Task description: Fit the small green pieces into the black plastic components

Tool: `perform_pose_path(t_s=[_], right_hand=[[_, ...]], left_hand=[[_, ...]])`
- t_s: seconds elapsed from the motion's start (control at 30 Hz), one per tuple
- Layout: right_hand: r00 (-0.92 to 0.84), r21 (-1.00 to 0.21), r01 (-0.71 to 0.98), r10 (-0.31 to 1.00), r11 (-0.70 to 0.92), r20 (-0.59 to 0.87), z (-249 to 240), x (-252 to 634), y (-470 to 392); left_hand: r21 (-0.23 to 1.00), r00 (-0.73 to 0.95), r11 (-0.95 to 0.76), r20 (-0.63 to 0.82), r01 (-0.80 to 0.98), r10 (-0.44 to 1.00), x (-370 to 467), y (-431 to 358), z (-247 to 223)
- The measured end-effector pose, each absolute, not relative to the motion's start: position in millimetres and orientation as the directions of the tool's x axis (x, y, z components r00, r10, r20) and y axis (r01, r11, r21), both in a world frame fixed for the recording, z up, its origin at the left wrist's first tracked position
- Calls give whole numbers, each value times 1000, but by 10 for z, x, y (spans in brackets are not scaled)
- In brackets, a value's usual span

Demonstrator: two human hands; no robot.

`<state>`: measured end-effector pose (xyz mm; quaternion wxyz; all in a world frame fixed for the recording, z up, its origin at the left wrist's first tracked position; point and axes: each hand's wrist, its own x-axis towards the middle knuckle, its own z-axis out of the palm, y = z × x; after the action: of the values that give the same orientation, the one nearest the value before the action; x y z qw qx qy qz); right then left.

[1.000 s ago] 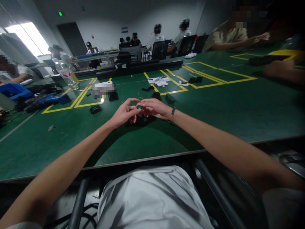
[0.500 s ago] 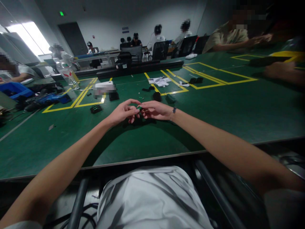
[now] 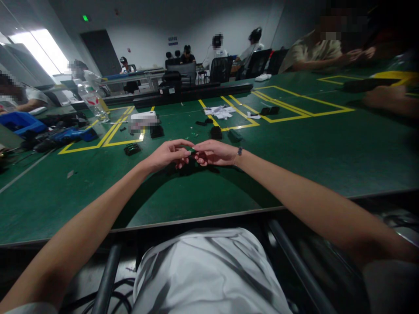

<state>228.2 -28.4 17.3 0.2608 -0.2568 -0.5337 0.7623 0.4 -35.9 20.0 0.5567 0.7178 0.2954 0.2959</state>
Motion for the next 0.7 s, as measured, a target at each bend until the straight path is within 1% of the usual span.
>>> perform_pose_path(t_s=[0.43,0.7], right_hand=[[-683,-939,-245,730,-243,-10,105,2199,-281],[-655,-944,-257,756,-208,11,100,2179,-291]], left_hand=[[988,610,-150,98,35,786,-19,-315,177],[988,583,-155,121,9,804,10,-342,187]])
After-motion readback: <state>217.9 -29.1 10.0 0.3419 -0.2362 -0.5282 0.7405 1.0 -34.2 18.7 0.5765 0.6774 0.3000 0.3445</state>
